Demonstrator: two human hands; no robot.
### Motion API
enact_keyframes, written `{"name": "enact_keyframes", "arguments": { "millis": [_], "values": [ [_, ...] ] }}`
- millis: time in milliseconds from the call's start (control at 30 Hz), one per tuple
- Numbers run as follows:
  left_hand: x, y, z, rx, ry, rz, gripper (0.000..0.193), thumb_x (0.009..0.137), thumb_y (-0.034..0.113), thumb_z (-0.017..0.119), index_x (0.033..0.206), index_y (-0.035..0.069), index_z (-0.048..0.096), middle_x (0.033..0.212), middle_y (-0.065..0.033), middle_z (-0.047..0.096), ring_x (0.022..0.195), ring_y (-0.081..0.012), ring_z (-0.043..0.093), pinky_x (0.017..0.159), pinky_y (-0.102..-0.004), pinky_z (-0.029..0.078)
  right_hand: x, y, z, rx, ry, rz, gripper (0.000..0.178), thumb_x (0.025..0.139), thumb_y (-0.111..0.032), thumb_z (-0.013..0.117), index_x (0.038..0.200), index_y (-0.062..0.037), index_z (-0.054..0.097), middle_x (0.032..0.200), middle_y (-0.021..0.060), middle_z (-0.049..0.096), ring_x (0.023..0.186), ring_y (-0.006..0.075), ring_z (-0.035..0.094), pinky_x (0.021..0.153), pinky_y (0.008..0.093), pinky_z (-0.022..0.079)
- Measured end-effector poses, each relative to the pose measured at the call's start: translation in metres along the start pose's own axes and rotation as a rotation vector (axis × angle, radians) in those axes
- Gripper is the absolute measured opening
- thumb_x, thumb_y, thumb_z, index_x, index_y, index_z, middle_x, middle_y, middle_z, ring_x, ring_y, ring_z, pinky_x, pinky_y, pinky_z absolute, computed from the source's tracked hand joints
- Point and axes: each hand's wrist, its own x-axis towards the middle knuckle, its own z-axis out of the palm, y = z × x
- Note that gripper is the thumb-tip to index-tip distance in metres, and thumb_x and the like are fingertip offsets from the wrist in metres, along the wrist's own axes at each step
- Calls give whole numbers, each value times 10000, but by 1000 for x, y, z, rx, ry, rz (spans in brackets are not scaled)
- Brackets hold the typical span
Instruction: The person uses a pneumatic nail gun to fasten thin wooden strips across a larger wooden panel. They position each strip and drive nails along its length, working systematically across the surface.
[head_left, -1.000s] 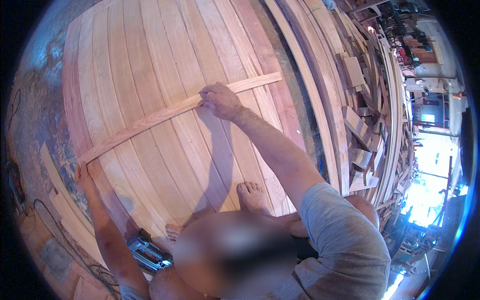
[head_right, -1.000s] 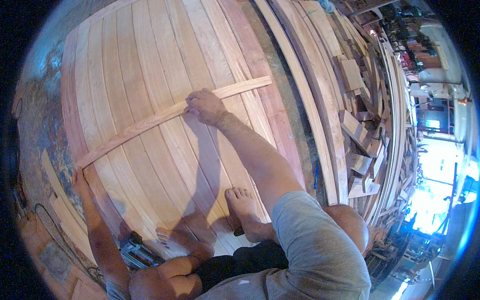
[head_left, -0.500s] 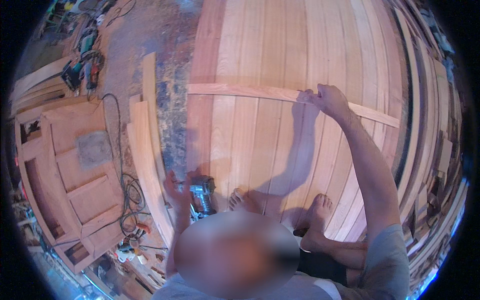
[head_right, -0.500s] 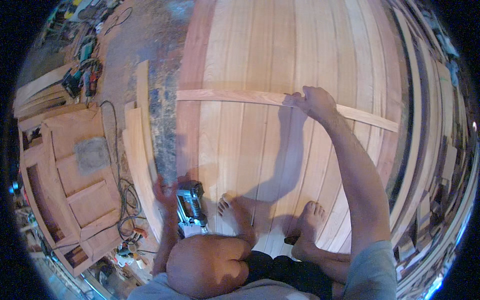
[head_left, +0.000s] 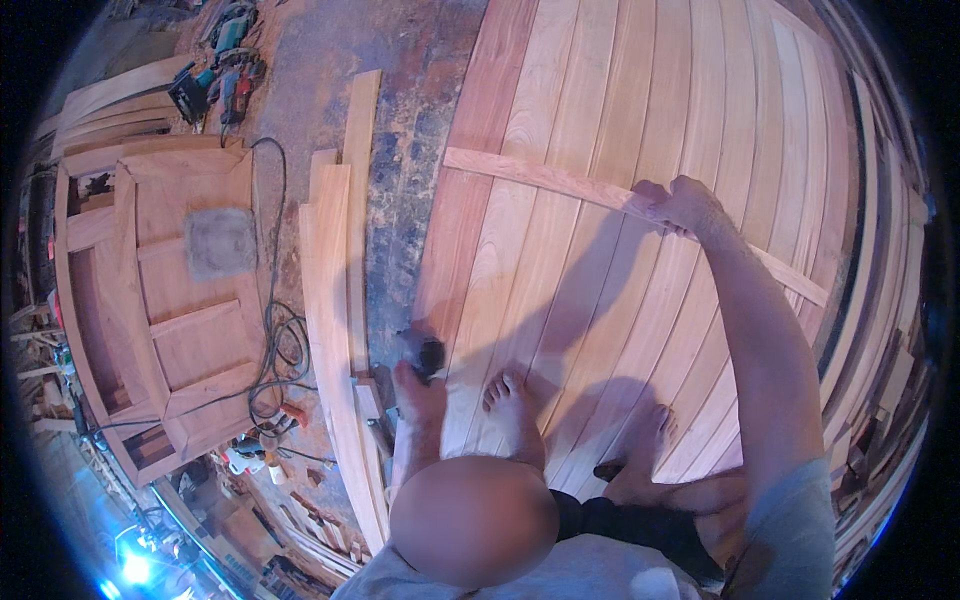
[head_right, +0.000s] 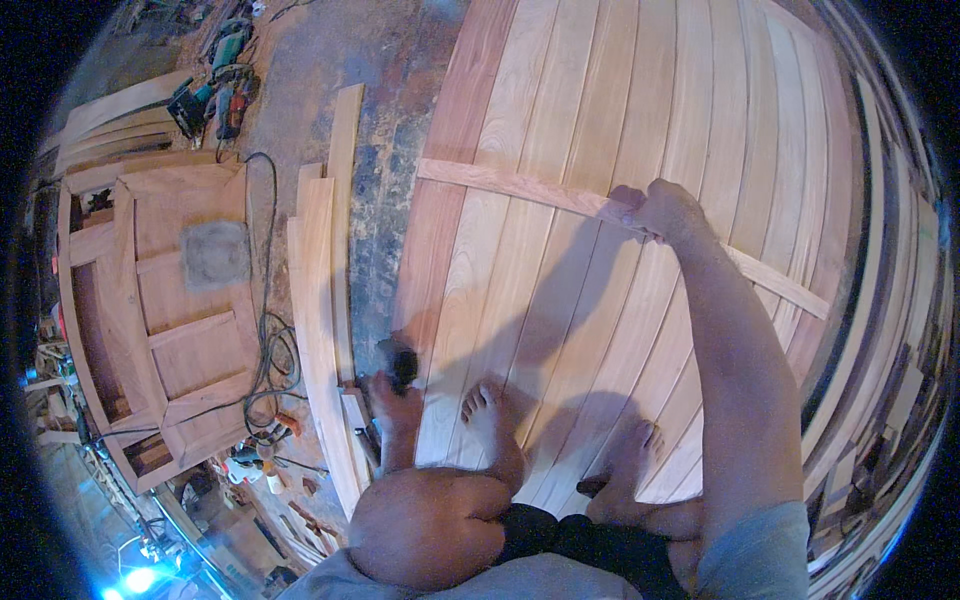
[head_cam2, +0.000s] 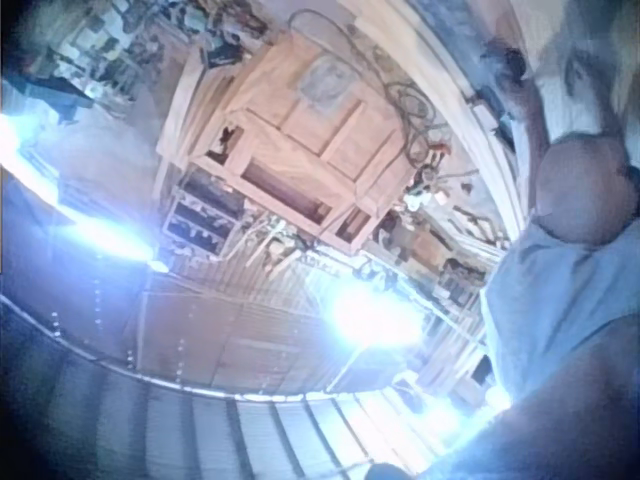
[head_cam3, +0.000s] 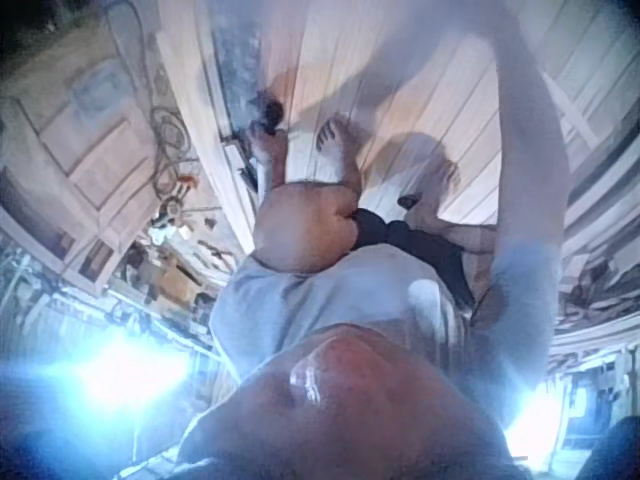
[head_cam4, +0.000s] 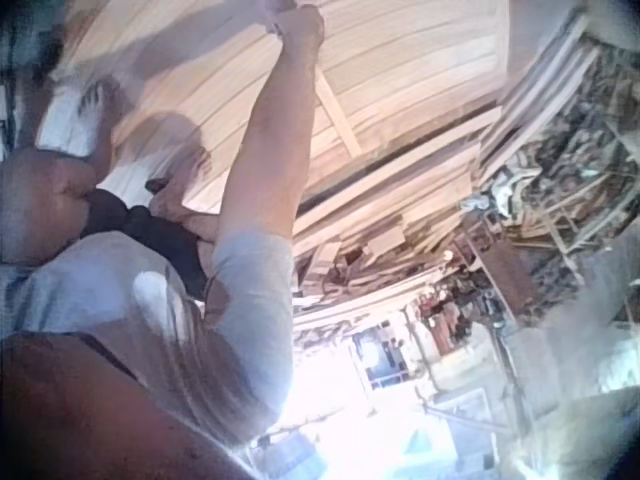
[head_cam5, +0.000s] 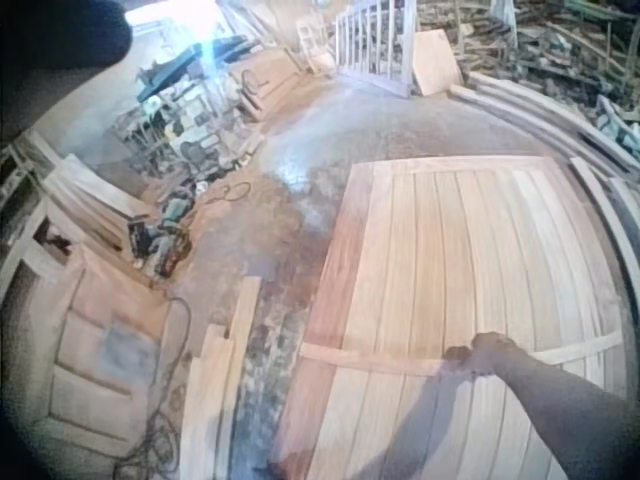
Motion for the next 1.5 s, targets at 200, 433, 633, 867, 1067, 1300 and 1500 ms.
{"name": "enact_keyframes", "arguments": {
  "millis": [200, 433, 633, 867, 1067, 1300, 1500],
  "values": [
    [112, 35, -129, -742, -491, -305, 309, 881, 157, 804, 1140, 16, 713, 869, -43, 721, 641, -120, 667, 597, -324, 556, -4, 3, -1, 75, -31, 64, 502, 761, -397, 848, 997, 13, 680, 729, 116, 729, 664, 190, 725, 646, 352, 585],
    [250, 131, -84, -1028, -779, -173, 261, 933, 183, 746, 1137, 29, 698, 1040, -75, 759, 604, -134, 637, 545, -322, 520, -8, -3, 2, 111, 54, 111, 553, 770, -298, 898, 1091, 61, 626, 769, 130, 712, 611, 177, 694, 510, 329, 535],
    [278, 158, -51, -989, -869, -278, 284, 923, 250, 763, 1097, 33, 706, 987, -77, 766, 578, -129, 630, 539, -318, 537, -3, 4, -1, 97, -55, 124, 647, 736, -451, 857, 1113, 40, 669, 856, 142, 763, 797, 214, 761, 779, 382, 607],
    [278, 160, -41, -1008, -854, -232, 363, 906, 318, 799, 1112, 33, 709, 959, -75, 768, 568, -104, 615, 521, -302, 533, -1, 6, 5, 36, -3, 118, 637, 740, -458, 891, 1089, 32, 681, 867, 150, 761, 839, 225, 763, 810, 391, 604],
    [278, 159, -39, -1054, -839, -246, 306, 925, 274, 779, 1112, 46, 695, 981, -85, 768, 570, -110, 614, 516, -300, 529, 0, 7, 3, 40, -32, 116, 600, 766, -434, 894, 1070, 39, 683, 852, 149, 757, 803, 228, 761, 744, 393, 603],
    [287, 167, -41, -882, -847, -200, 225, 932, 212, 749, 1066, 42, 687, 946, -80, 759, 566, -115, 605, 515, -311, 523, 3, 6, 1, 46, -55, 110, 546, 775, -409, 886, 1027, 34, 688, 812, 137, 752, 712, 205, 745, 657, 358, 597],
    [284, 177, -51, -859, -832, -223, 223, 926, 220, 755, 1057, 47, 702, 951, -89, 760, 560, -118, 604, 508, -312, 520, -3, 2, -3, 79, -39, 64, 491, 783, -374, 871, 975, 32, 671, 772, 134, 747, 693, 192, 734, 651, 354, 593]
  ]
}}
